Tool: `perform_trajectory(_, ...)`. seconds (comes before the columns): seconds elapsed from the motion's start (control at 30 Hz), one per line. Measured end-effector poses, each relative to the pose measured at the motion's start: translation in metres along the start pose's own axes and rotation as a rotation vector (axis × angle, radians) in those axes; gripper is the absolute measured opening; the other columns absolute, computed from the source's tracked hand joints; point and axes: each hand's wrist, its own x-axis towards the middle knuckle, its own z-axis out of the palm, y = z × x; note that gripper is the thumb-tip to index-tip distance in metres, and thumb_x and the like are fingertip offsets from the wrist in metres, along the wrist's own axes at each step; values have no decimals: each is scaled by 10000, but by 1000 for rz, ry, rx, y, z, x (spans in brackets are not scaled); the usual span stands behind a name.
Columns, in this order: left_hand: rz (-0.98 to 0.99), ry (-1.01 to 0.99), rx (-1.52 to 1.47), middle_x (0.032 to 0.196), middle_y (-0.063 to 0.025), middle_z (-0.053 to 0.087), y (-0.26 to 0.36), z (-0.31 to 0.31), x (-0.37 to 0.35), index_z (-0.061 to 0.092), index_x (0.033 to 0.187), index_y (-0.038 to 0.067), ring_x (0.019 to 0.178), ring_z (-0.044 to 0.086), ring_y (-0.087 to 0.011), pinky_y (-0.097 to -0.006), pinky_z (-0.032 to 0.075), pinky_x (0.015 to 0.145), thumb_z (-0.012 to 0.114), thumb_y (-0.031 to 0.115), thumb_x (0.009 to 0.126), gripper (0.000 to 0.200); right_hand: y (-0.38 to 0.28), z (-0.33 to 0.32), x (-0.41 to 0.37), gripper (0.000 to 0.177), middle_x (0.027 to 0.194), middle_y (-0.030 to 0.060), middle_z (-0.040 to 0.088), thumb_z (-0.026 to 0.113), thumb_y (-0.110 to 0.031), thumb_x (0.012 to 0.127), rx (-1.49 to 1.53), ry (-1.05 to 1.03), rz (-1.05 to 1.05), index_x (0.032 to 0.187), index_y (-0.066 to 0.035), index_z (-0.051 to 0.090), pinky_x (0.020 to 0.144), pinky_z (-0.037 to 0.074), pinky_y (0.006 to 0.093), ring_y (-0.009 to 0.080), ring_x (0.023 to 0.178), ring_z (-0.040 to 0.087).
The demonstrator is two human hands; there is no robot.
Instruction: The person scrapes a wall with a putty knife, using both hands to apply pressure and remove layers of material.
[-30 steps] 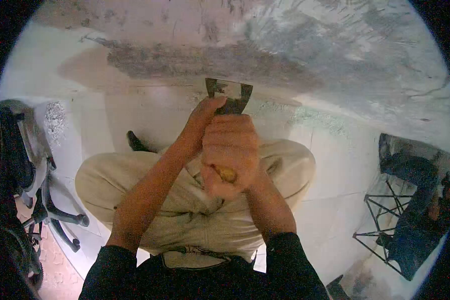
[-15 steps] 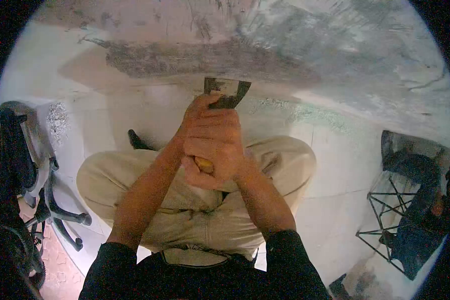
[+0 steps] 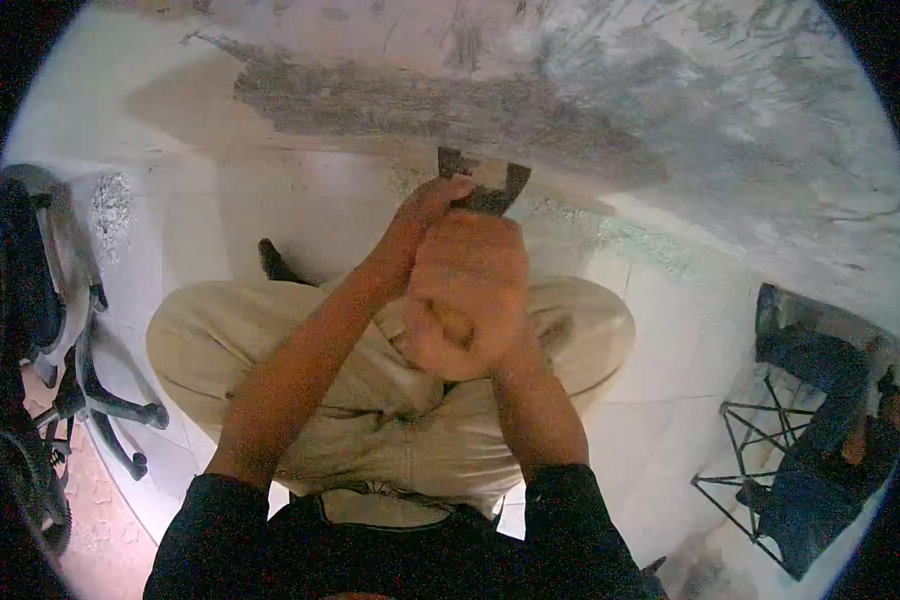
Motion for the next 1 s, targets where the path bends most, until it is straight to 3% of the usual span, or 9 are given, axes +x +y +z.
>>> perform_trajectory(0.13,-209,-78,103,1158,-160,515,14,0,10,505,1155,54,1098,476,-294,-366,350,978,492,199,900,294,-5,2,5,242,487,44,417,550,-185,619,-79,-3,-45,476,-47,414,445,353,321,233,419,426)
perform_trajectory(0.2,-435,-67,-287,1155,-162,516,28,-1,11,482,1173,51,1078,480,-315,-375,351,968,502,197,893,316,-6,-2,4,247,489,42,419,551,-189,630,-71,-1,-49,477,-45,421,459,370,322,234,421,434)
perform_trajectory(0.3,-97,-59,146,1132,-176,523,-6,2,6,477,1182,53,1052,485,-343,-394,353,958,517,188,879,334,-3,1,-2,265,497,42,430,546,-203,665,-100,-24,3,487,-42,435,481,389,319,236,430,450)
perform_trajectory(0.4,71,-25,90,1129,-180,521,-6,6,1,481,1185,54,1055,478,-346,-403,344,964,524,167,864,342,-12,3,4,293,504,44,433,536,-221,715,-136,10,-30,505,-41,439,485,380,315,232,440,454)
perform_trajectory(0.63,-75,-50,204,1127,-180,519,-8,2,1,457,1197,58,1065,474,-342,-408,344,963,567,148,824,400,0,2,-4,345,505,49,432,537,-245,761,-50,5,72,508,-39,426,464,350,308,215,444,437)
perform_trajectory(0.73,-119,74,-43,1103,-178,521,-4,10,-3,485,1153,40,1034,487,-327,-396,355,948,543,184,854,337,-8,5,4,346,500,48,425,531,-233,767,-29,17,-20,505,-37,419,441,323,313,210,429,416)
perform_trajectory(0.83,103,153,123,1064,-168,529,-17,9,-5,528,1068,14,994,500,-304,-380,369,927,468,250,911,290,13,10,-5,349,486,44,415,530,-226,769,17,80,-45,498,-36,418,429,317,317,209,412,404)
perform_trajectory(0.9,-236,65,120,1040,-159,538,-25,9,1,523,1063,16,972,510,-303,-387,379,911,458,247,921,279,15,9,-8,352,476,42,414,531,-226,767,15,88,-14,491,-35,423,430,328,315,209,404,405)
perform_trajectory(1.0,-314,40,-129,1044,-162,548,14,1,6,488,1107,29,984,516,-332,-404,378,916,518,167,882,266,0,7,2,354,468,47,422,534,-232,761,20,60,-7,481,-38,439,447,364,315,216,411,434)
